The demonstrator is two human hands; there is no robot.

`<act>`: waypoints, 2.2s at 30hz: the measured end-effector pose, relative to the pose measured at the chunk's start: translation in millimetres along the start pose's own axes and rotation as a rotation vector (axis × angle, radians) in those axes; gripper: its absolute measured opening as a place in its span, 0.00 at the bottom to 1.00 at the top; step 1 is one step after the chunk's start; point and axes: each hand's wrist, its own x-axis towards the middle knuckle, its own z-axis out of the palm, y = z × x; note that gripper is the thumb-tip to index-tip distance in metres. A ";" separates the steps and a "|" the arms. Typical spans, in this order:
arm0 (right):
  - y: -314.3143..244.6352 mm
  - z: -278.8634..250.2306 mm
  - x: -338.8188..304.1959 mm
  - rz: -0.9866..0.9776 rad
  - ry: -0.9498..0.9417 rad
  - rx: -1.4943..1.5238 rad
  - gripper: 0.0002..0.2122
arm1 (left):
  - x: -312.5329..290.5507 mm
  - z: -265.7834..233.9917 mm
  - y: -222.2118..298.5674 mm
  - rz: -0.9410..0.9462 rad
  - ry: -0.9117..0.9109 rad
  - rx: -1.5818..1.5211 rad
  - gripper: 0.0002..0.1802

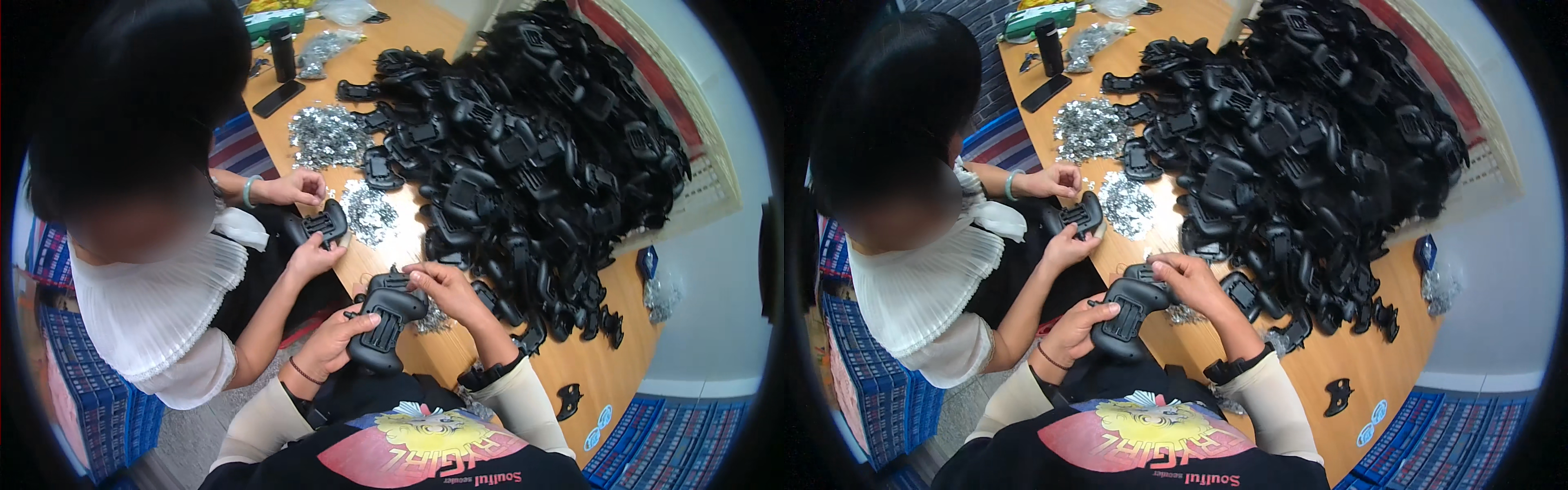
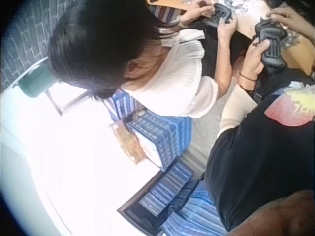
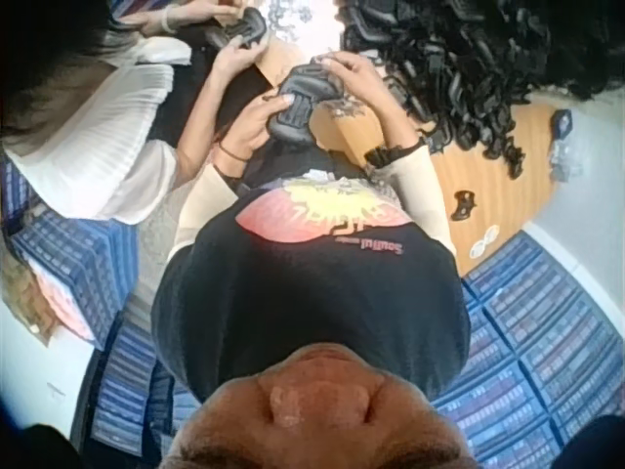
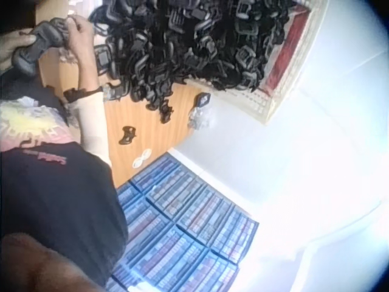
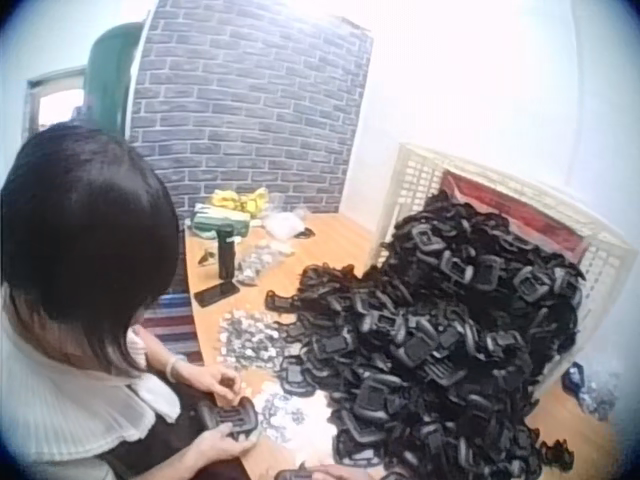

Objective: The person sits at a table and assembles black plastic components by hand. They pick up a plastic housing, insert small metal pins into slots, and place a cover piece on top. The person repeats this process with multiple units, handling the parts and pins directly without tools.

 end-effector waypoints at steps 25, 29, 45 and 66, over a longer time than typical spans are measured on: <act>4.6 19.8 324.7 -0.232 0.358 -0.778 0.09 | -14.8 -39.8 48.0 0.083 0.340 0.122 0.18; 4.6 8.1 331.9 -0.227 0.410 -0.752 0.08 | -14.1 -40.0 47.6 0.091 0.374 0.096 0.16; -50.7 -36.0 210.4 0.040 0.037 0.393 0.07 | -3.0 6.2 81.6 0.474 0.145 0.152 0.36; 58.8 -28.4 -137.7 0.343 0.238 0.642 0.10 | 1.6 13.9 19.0 0.187 0.199 -0.137 0.13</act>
